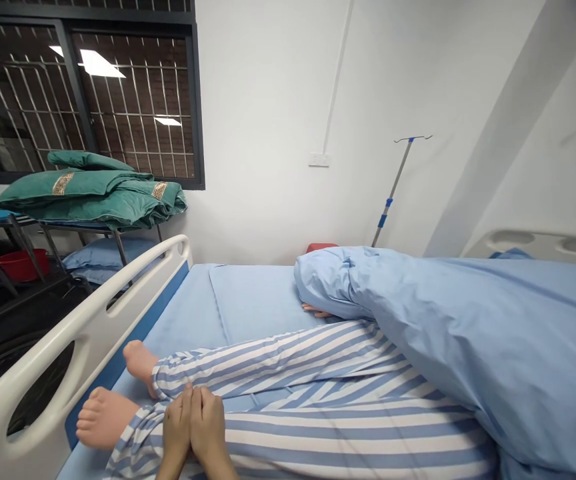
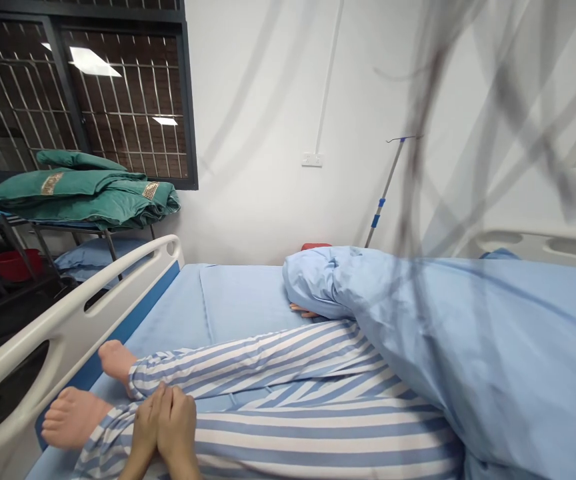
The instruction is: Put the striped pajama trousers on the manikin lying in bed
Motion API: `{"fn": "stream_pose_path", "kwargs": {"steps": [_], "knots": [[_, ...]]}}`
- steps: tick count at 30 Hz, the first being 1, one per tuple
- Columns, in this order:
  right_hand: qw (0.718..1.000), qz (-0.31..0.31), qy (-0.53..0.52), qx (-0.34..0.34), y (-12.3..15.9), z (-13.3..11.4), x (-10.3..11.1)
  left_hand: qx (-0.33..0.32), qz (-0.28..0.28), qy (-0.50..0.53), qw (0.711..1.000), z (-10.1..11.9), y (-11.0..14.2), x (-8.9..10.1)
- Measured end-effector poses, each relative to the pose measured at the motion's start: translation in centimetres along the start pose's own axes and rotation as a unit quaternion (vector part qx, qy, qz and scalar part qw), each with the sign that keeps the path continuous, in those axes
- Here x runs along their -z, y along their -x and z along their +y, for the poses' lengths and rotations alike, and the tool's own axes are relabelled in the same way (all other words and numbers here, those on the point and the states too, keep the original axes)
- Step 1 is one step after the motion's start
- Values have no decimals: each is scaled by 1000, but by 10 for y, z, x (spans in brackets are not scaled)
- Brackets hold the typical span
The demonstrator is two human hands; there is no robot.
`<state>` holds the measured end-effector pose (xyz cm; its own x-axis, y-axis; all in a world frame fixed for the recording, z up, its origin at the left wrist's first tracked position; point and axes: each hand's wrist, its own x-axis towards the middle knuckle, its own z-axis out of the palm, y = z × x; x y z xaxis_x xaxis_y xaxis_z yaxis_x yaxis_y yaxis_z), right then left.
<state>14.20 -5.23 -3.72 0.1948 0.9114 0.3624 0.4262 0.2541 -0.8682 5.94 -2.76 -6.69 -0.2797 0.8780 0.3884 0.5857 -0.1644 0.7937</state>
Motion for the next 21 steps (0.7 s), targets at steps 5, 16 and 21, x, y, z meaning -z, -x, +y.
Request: {"fn": "stream_pose_path", "kwargs": {"steps": [5,16,21], "knots": [[995,36,-77,-52,-8,5,2,130,-73,188,971,55,-6,0],[985,83,-131,-73,-6,0,9,105,-92,168,976,55,-1,-11],[989,79,-103,-70,-11,0,10,80,-95,151,981,43,5,-14]]}}
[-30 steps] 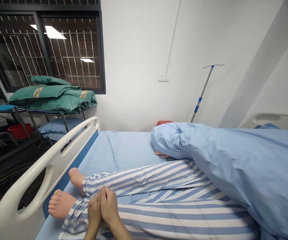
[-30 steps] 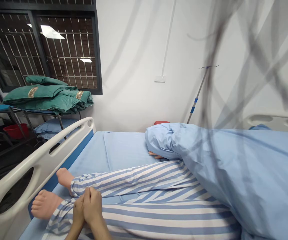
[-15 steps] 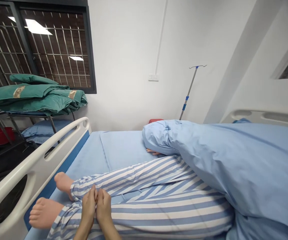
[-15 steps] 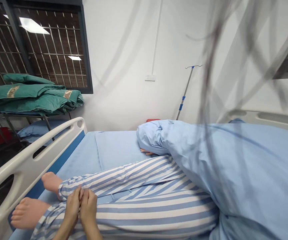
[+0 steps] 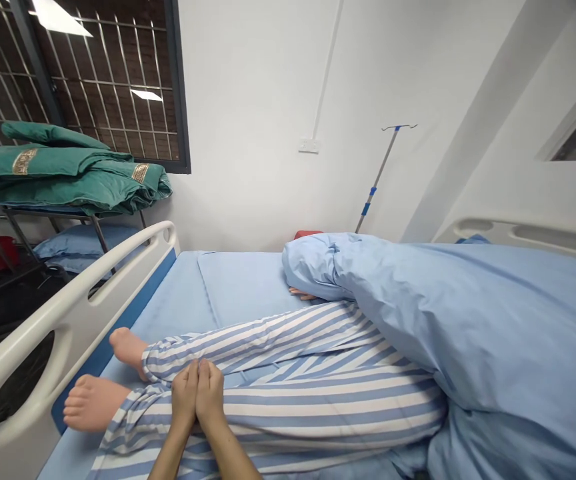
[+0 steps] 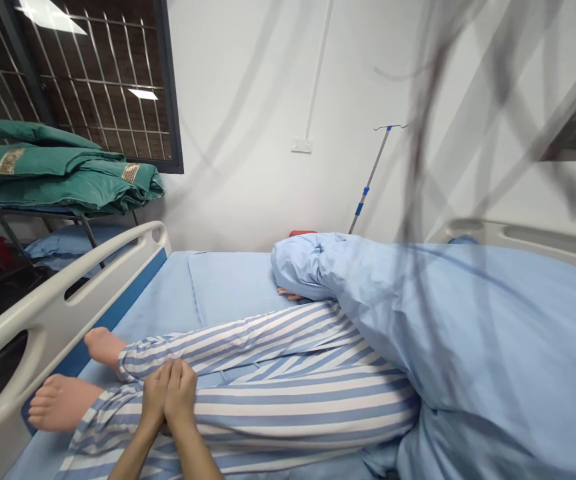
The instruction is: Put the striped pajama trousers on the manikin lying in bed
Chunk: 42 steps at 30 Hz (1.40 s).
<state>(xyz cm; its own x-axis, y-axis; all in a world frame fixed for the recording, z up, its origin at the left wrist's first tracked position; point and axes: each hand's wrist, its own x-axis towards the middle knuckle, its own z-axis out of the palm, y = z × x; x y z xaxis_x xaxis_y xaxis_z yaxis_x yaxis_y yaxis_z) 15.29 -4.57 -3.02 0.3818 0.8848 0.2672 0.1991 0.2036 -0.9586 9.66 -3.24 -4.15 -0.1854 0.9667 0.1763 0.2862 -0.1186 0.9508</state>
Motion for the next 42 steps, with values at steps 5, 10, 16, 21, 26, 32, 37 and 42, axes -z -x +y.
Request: {"fn": "stream_pose_path", "kwargs": {"steps": [5,10,16,21,26,32,37,42], "knots": [[982,-94,141,77,-10,-22,20,-21,10,-23,999,-2,-1,0],[961,-145,184,151,-8,-36,32,-73,13,-50,996,-6,2,0],[983,-59,154,77,4,-4,21,17,-4,0,1000,2,5,1],[992,-47,108,43,-1,3,22,56,8,75,996,26,5,-8],[999,-14,25,26,-6,5,25,35,-51,191,980,71,3,-19],[1000,-13,23,12,-5,3,28,79,13,134,988,48,5,-22],[1000,5,29,-1,-8,7,28,53,15,27,998,18,12,-23],[1000,-14,5,-22,-15,-6,34,15,-13,-36,999,23,13,-24]]}}
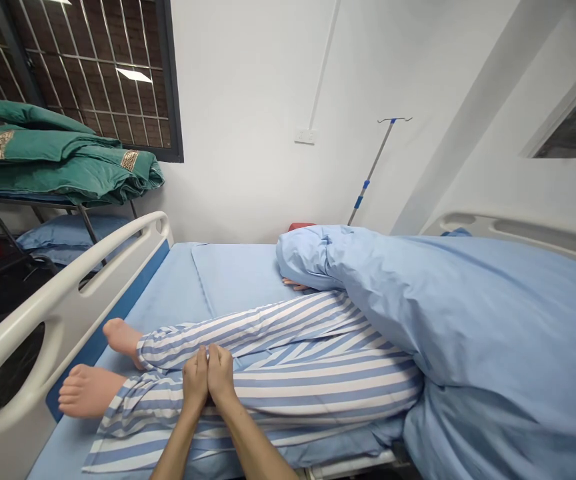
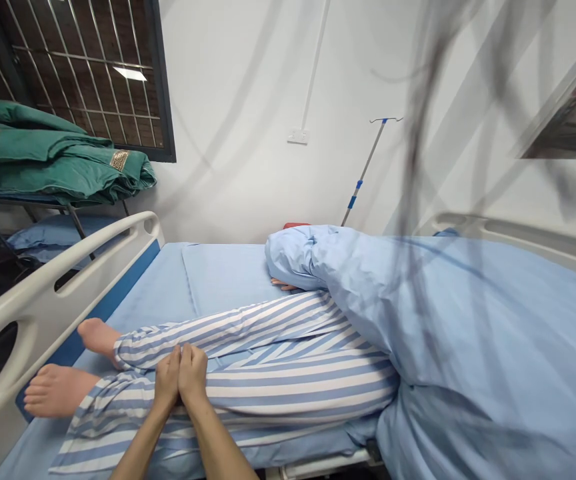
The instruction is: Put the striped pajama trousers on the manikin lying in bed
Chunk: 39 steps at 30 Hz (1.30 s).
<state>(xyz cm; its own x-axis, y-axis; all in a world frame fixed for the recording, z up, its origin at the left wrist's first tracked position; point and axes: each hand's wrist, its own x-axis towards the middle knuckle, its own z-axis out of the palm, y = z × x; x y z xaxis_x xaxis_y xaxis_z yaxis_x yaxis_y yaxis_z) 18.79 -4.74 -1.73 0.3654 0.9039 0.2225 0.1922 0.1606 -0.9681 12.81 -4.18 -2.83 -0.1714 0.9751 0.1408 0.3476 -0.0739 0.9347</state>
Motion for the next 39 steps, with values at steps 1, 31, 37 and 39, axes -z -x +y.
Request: {"fn": "stream_pose_path", "kwargs": {"steps": [1,31,37,39], "knots": [[1000,-11,-7,6,-1,-7,2,-3,-9,-1,1000,1,0,0],[996,74,-37,-31,-2,12,14,62,-38,229,971,24,-1,-27],[995,93,0,-24,-4,14,14,47,-31,136,989,6,2,-23],[997,79,19,-17,-6,11,18,38,-36,115,992,8,2,-23]]}}
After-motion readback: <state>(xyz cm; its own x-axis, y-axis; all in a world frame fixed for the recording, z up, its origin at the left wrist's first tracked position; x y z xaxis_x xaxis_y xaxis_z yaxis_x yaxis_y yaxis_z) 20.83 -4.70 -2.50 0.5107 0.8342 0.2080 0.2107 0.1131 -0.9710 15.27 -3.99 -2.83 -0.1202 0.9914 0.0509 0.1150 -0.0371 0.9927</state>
